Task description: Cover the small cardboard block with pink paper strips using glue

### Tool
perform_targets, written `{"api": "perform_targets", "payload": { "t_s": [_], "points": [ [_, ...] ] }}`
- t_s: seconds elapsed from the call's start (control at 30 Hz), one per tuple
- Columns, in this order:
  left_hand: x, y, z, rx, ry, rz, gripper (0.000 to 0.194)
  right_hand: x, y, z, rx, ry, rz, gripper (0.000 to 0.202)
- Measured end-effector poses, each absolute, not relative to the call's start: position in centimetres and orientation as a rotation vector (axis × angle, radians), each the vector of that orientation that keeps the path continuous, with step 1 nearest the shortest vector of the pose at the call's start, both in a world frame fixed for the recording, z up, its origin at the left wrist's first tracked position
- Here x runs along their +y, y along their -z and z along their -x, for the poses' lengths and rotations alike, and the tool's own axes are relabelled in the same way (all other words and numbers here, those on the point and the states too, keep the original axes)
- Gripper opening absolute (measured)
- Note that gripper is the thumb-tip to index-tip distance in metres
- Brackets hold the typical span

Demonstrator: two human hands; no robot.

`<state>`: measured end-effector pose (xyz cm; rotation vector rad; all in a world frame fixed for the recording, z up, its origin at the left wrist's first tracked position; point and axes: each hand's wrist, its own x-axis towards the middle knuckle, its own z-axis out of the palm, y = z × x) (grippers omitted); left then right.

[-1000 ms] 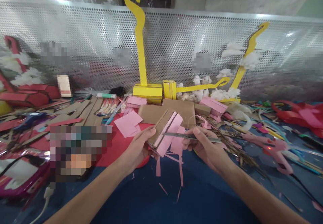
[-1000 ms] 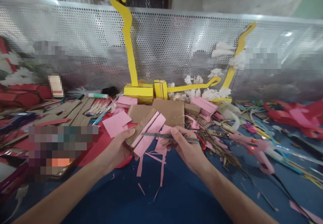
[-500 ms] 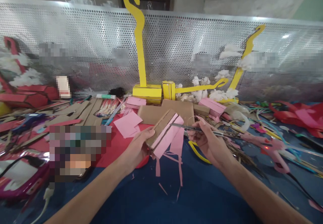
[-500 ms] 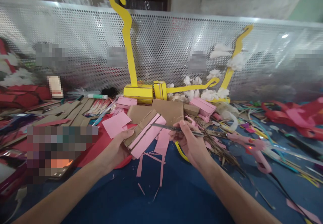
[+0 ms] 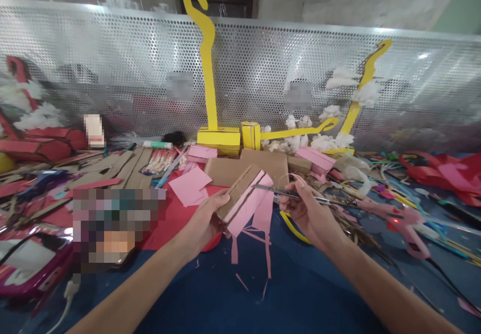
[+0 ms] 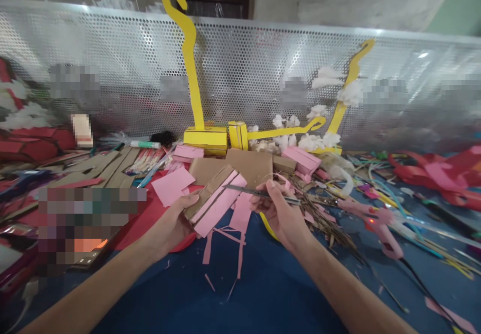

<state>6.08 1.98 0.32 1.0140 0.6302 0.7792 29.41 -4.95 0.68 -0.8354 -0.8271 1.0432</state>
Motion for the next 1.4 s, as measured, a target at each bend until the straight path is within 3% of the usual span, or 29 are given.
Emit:
{"api": "perform_targets", "payload": {
  "t_s": [0.3,0.5,0.73,0.97,1.13,1.4],
  "points": [
    [2.2,0.1,-6.2,0.536,-0.798,-1.03,0.05,-4.2,-0.3,-30.8,-0.669,-0.944,0.769,0.033],
    [2.5,1.1,-6.0,0.55,-0.789,-0.991,0.065,-4.6,-0.6,-29.8,-0.713,-0.929,0.798,0.035],
    [1.9,0.1,-6.0,0.555,-0.79,-0.981,0.056,-4.6,0.0,-30.1,-1.028,-0.661,0.966,0.025],
    [3.0,0.2,-5.6,0.598,-0.924,-0.908,0.046,-4.5,0.5,-31.3,-1.328,-0.351,1.253,0.039],
    [3.1,0.3,-5.6,0.605,-0.941,-0.858,0.041,-3.0,2.0,-32.7,-1.686,-0.065,1.504,0.029],
    [2.3,0.2,-5.9,0.597,-0.805,-0.863,0.039,-1.8,3.6,-32.6,-1.8,-0.036,1.594,0.051]
  ]
}}
